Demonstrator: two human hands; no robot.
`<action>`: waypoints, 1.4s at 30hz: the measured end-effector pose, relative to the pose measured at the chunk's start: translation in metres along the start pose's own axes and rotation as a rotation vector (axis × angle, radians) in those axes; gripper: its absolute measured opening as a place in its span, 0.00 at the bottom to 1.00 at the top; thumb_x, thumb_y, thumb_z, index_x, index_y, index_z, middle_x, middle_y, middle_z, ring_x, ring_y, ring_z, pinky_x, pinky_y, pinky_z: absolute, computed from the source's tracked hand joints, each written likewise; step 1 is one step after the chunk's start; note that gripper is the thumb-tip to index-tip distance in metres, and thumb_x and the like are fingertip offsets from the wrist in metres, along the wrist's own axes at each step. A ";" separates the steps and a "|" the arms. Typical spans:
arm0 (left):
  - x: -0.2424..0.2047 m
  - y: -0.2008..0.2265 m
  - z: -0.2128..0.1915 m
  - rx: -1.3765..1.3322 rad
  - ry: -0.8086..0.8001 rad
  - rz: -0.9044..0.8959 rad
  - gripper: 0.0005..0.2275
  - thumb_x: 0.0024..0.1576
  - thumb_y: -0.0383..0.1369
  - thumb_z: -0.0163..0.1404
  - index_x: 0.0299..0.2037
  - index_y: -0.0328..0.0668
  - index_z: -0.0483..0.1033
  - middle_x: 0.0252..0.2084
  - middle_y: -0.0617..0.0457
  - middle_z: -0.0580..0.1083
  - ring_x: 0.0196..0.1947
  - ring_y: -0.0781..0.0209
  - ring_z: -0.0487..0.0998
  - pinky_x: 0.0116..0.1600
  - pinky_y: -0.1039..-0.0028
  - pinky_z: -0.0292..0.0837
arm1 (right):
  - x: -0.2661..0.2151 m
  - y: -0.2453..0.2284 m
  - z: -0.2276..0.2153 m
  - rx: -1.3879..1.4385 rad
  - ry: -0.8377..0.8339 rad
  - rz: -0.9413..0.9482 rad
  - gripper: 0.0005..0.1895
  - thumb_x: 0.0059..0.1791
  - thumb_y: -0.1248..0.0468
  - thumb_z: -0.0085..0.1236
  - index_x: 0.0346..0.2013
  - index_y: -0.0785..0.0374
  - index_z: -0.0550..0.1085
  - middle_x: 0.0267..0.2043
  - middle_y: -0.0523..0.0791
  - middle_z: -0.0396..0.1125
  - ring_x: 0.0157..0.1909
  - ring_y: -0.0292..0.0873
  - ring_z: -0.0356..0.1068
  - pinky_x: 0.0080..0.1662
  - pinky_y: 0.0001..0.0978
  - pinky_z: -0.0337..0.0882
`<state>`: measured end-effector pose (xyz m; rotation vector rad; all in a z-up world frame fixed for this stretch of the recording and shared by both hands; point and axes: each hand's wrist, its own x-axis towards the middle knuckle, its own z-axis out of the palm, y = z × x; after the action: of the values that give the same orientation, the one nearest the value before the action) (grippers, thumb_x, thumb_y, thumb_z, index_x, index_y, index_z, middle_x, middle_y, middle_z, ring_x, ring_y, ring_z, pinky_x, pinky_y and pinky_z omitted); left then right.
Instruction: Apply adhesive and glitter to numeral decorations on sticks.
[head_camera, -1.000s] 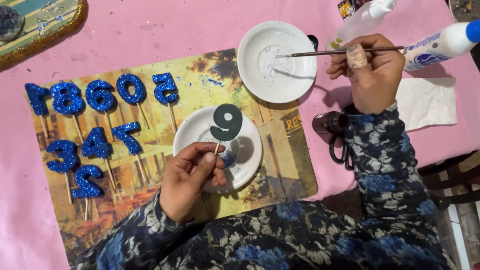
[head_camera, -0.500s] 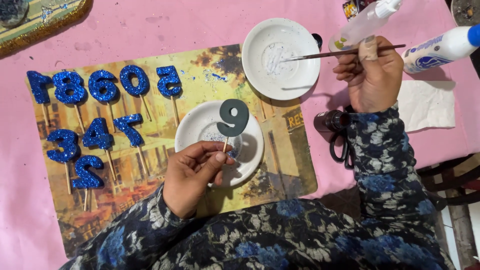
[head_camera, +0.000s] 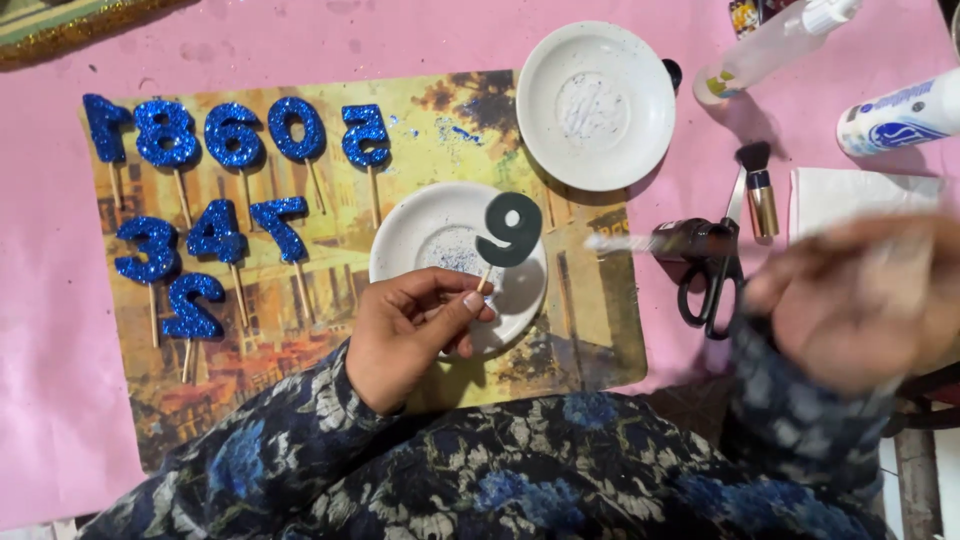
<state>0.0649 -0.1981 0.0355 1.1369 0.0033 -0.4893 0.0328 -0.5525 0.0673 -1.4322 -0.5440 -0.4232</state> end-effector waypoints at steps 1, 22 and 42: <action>-0.001 0.000 0.000 -0.002 0.005 0.000 0.08 0.54 0.23 0.52 0.40 0.23 0.76 0.29 0.38 0.78 0.16 0.64 0.72 0.23 0.82 0.72 | -0.011 -0.004 -0.009 0.002 -0.004 0.003 0.32 0.50 0.45 0.56 0.58 0.62 0.59 0.53 0.50 0.65 0.39 0.47 0.77 0.38 0.36 0.87; -0.009 -0.006 0.011 -0.049 0.095 0.048 0.07 0.50 0.20 0.54 0.36 0.18 0.76 0.21 0.37 0.75 0.10 0.64 0.72 0.17 0.81 0.68 | -0.017 0.028 0.105 -0.253 0.209 -0.197 0.16 0.43 0.66 0.52 0.25 0.84 0.68 0.26 0.64 0.66 0.24 0.52 0.73 0.33 0.41 0.77; -0.008 -0.006 0.012 -0.052 0.103 0.057 0.07 0.50 0.19 0.54 0.35 0.17 0.76 0.20 0.37 0.75 0.09 0.64 0.72 0.17 0.81 0.68 | -0.011 0.020 0.102 -0.343 0.075 -0.101 0.14 0.40 0.64 0.56 0.24 0.78 0.73 0.26 0.60 0.69 0.24 0.49 0.73 0.30 0.34 0.76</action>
<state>0.0528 -0.2073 0.0374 1.1074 0.0728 -0.3777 0.0258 -0.4497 0.0505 -1.7130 -0.5005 -0.6735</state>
